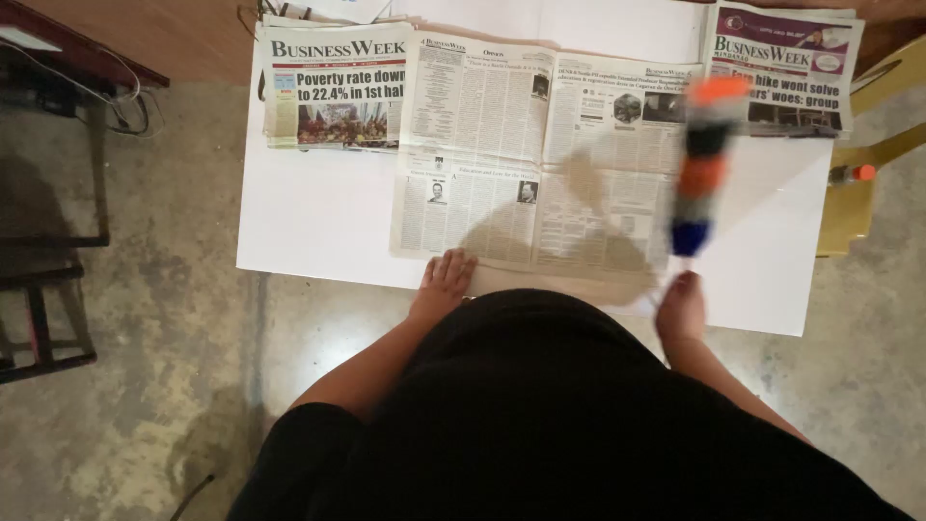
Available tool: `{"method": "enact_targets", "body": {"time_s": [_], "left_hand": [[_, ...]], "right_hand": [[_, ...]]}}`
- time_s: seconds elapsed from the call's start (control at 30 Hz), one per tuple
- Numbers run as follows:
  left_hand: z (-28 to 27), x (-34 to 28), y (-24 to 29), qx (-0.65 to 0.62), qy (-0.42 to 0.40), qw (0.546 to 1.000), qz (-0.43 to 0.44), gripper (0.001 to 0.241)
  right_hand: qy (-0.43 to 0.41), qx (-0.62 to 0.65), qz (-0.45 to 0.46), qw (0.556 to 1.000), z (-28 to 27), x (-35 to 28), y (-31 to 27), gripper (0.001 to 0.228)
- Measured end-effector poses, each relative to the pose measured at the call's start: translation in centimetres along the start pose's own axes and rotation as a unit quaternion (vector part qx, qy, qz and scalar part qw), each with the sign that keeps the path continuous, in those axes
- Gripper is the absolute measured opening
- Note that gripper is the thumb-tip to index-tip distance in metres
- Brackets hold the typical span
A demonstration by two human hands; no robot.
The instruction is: The person dusts and organizes stacks of newspapers on a table by holding each newspaper with one hand and wiping its surface with a duster held in the other hand, then folding and stacking the newspapers.
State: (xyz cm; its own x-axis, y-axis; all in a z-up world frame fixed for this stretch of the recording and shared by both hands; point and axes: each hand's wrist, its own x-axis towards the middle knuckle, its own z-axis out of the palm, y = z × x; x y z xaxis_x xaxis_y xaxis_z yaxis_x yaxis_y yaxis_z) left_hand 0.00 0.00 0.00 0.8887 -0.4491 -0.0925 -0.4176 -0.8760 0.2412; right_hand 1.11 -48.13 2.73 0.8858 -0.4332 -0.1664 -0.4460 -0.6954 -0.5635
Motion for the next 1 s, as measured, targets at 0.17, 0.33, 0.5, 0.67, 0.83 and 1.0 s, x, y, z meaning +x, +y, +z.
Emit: {"method": "enact_targets", "body": {"time_s": [0.17, 0.33, 0.5, 0.67, 0.83, 1.0], "left_hand": [[-1.2, -0.3, 0.8, 0.022, -0.028, 0.999, -0.026, 0.077], [2.6, -1.2, -0.3, 0.031, -0.015, 0.999, -0.018, 0.067], [-1.4, -0.9, 0.2, 0.019, -0.146, 0.989, -0.025, 0.063], [0.0, -1.0, -0.1, 0.017, 0.010, 1.000, 0.006, 0.069], [1.0, -1.1, -0.2, 0.071, -0.023, 0.997, -0.006, 0.067], [-1.1, -0.8, 0.3, -0.002, -0.016, 1.000, -0.019, 0.072]], "right_hand": [[-0.151, -0.050, -0.240, 0.958, 3.1, 0.1, -10.6, 0.029], [-0.293, -0.188, -0.388, 0.853, 4.9, 1.6, -19.6, 0.037], [-0.341, -0.306, -0.402, 0.793, 7.2, 7.0, -18.6, 0.039], [-0.296, -0.330, -0.328, 0.834, 6.0, 10.9, -21.6, 0.031], [-0.235, -0.247, -0.317, 0.885, 7.1, 13.7, -23.1, 0.032], [-0.179, -0.264, -0.412, 0.854, 9.3, 16.1, -22.9, 0.025]]}}
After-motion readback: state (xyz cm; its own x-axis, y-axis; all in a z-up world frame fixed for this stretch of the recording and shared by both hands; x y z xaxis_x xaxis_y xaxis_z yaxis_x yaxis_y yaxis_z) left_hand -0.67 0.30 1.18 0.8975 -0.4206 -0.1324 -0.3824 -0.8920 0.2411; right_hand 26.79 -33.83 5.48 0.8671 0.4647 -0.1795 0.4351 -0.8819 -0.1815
